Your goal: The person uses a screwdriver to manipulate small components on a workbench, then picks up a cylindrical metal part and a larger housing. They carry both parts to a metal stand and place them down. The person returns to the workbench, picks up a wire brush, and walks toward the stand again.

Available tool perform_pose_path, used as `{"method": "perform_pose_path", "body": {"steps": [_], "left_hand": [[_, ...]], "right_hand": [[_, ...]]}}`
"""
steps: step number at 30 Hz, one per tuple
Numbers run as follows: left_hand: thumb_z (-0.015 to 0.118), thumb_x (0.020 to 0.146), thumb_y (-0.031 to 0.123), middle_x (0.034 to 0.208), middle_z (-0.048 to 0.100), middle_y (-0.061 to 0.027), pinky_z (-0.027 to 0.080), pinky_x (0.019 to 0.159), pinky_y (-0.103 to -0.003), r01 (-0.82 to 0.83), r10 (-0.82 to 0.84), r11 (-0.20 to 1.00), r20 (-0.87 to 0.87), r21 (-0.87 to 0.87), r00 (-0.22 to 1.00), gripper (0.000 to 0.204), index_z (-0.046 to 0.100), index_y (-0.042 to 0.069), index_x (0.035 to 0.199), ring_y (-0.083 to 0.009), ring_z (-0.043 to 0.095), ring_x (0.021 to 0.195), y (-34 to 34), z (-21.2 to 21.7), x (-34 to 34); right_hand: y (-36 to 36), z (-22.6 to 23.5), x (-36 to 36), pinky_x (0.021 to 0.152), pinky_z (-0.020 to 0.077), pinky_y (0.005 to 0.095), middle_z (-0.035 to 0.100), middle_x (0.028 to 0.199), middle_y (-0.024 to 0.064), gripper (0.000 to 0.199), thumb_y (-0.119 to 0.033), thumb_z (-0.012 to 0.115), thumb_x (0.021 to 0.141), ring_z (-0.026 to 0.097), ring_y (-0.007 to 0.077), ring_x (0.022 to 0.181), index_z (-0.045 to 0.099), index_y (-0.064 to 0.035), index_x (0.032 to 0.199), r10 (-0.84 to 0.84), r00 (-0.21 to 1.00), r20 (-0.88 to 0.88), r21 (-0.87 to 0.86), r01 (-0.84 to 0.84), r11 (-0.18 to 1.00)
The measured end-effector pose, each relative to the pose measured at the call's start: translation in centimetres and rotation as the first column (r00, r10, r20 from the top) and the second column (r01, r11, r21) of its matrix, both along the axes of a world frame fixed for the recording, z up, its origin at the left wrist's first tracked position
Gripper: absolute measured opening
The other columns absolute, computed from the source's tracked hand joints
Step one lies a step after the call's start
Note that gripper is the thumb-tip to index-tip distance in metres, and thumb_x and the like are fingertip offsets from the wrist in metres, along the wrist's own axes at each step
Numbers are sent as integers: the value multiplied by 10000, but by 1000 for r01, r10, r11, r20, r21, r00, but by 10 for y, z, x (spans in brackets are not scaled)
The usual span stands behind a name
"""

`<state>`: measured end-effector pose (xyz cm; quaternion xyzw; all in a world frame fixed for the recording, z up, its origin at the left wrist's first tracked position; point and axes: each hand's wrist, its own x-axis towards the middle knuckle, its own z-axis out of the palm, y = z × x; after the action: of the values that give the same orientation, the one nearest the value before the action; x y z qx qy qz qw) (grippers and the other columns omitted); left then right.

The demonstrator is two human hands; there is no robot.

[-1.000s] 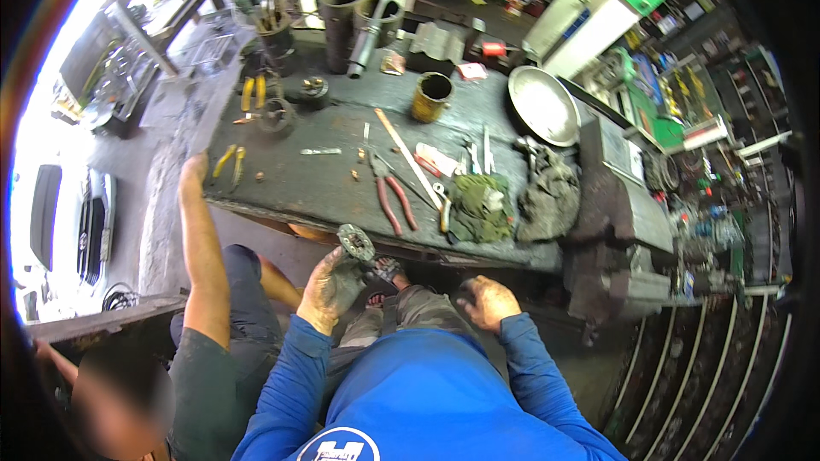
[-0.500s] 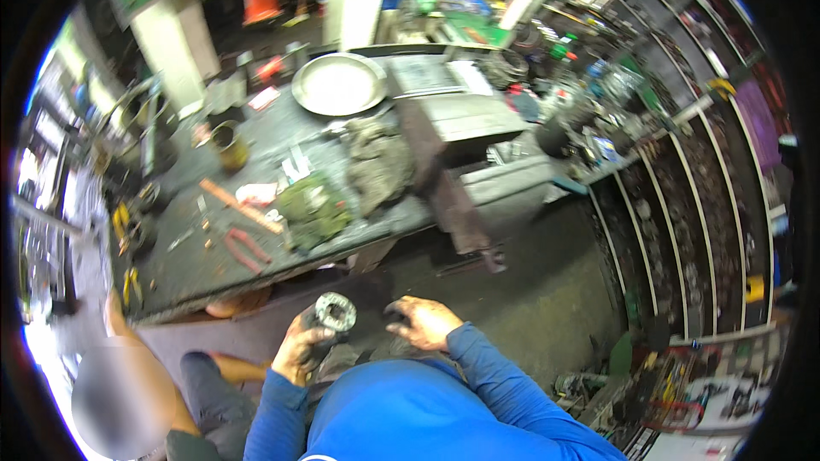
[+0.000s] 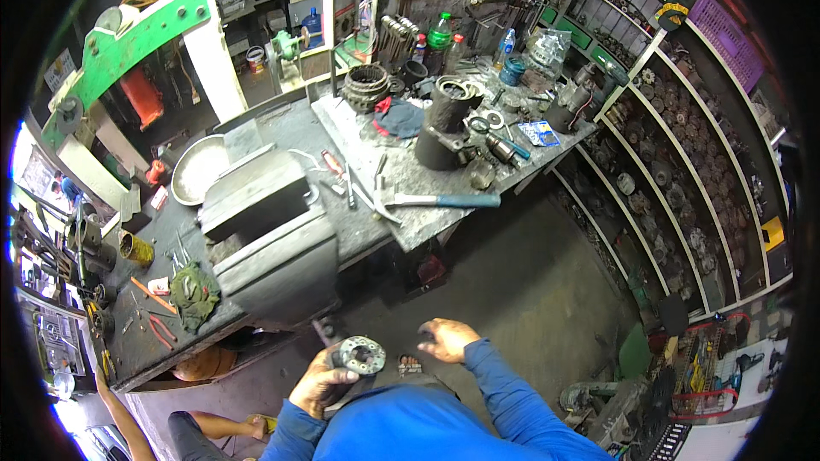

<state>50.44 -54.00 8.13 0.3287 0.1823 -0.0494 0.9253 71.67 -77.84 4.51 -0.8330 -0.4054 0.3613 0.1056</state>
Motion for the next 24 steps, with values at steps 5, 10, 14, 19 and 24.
{"method": "perform_pose_path", "body": {"steps": [5,10,14,19,24], "left_hand": [[826,779,349,1313,667,-211,544,1052,-538,-52,54,991,16,-124,998,792,534,-24,1414,-362,670,1196,-42,-15,73],[797,825,591,1326,651,-231,483,1089,-545,-119,114,969,-36,-216,993,873,538,25,1438,-393,626,1224,-39,-17,115],[734,881,611,1345,637,-228,467,1094,-545,-143,144,956,-14,-255,989,782,561,64,1412,-386,613,1234,-37,-25,161],[657,935,638,1346,630,-217,465,1058,-532,-263,265,938,-24,-227,964,661,595,119,1339,-389,604,1213,-44,-30,219],[528,985,677,1439,567,-259,468,1051,-512,-388,387,901,-47,-194,921,630,606,144,1313,-412,590,1244,-61,-39,294]], "right_hand": [[-41,30,120,994,537,460,708,1162,216,431,-352,721,938,675,382,1137,689,-35,1228,-238,966,100,223,211,952],[-32,42,206,946,548,446,714,1111,169,370,-303,744,939,698,348,1057,702,-41,1195,-378,858,347,305,277,911],[-30,54,245,957,539,448,713,1110,178,406,-312,752,929,689,358,1068,699,-25,1211,-413,847,333,288,326,900],[-34,65,324,1091,475,481,676,1259,243,500,-351,729,939,605,403,1258,659,-21,1308,-419,812,407,175,381,908],[5,39,380,1162,428,497,468,1554,268,872,-595,763,853,528,425,1379,511,-61,1494,-312,829,465,177,258,950]]}}
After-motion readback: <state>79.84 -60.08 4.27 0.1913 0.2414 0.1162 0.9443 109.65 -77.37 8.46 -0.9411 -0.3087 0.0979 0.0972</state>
